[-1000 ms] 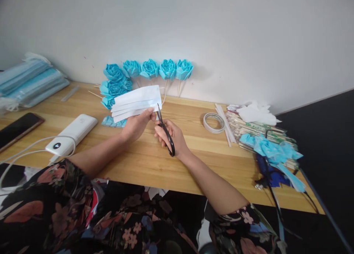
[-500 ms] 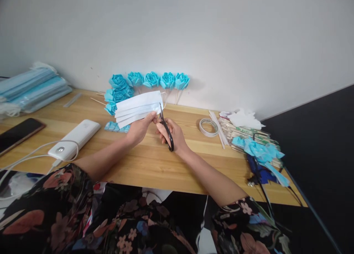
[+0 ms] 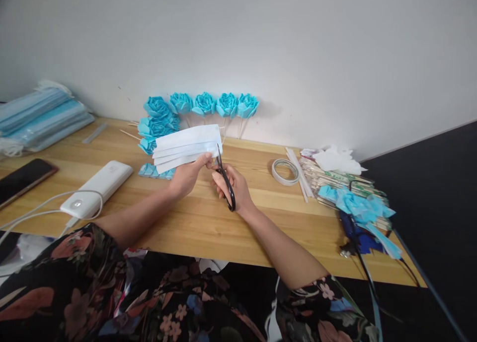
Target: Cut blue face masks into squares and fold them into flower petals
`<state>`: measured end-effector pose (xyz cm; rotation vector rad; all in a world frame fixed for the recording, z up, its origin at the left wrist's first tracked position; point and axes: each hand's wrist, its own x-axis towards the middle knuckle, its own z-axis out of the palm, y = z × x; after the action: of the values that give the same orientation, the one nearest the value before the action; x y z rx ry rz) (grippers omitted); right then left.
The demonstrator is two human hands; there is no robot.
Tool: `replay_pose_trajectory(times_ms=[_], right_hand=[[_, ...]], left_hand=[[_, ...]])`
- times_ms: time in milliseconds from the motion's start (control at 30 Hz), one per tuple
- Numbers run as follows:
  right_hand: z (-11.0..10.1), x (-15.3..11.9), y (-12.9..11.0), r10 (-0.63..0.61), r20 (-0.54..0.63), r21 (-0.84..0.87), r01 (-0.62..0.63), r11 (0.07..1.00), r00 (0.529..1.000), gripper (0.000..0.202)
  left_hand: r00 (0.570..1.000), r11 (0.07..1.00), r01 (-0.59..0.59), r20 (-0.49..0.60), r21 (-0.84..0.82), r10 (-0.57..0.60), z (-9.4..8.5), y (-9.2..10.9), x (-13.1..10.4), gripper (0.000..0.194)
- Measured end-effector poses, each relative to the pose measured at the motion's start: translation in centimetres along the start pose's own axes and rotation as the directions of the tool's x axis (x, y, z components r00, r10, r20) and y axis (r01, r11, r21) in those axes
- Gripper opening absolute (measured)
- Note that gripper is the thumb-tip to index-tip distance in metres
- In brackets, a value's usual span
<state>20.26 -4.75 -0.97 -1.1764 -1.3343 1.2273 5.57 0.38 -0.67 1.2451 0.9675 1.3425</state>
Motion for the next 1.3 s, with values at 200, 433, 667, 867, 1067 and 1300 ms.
replay_pose_trajectory(times_ms=[200,433,667,867,1067,1300], right_hand=[[-0.02,-0.09,0.04,-0.009,-0.011,0.004,0.009,1.0,1.0,0.046],[0.17,-0.26,-0.22,-0.01,-0.033,-0.019,0.009,1.0,0.999,0.045],[0.16,-0.33,0.04,-0.034,-0.045,-0.026,0.033,0.999,0.998,0.045],[0.1,-0.37,-0.12,-0.043,-0.062,-0.055,0.039,0.998,0.997,0.045],[0.22,-0.53,-0.42,-0.03,-0.064,-0.071,0.026,0.997,0.998,0.044],[0.33,-0.41,-0.31,-0.015,-0.081,-0.08,0.008,0.997,0.997,0.047]], left_hand=[[0.999,0.997,-0.014,0.043,0.077,0.011,-0.12,-0.27,-0.27,0.037],[0.999,0.997,-0.013,0.043,0.081,0.01,-0.13,-0.48,-0.1,0.037],[0.999,0.997,-0.013,0.051,0.073,0.009,-0.1,-0.41,-0.13,0.036],[0.998,0.997,-0.033,0.058,0.068,0.03,-0.24,-0.69,-0.04,0.036],[0.999,0.999,-0.005,0.052,0.051,0.003,-0.09,-0.24,-0.12,0.034],[0.998,0.997,-0.021,0.057,0.07,0.017,-0.13,-0.4,-0.02,0.034]])
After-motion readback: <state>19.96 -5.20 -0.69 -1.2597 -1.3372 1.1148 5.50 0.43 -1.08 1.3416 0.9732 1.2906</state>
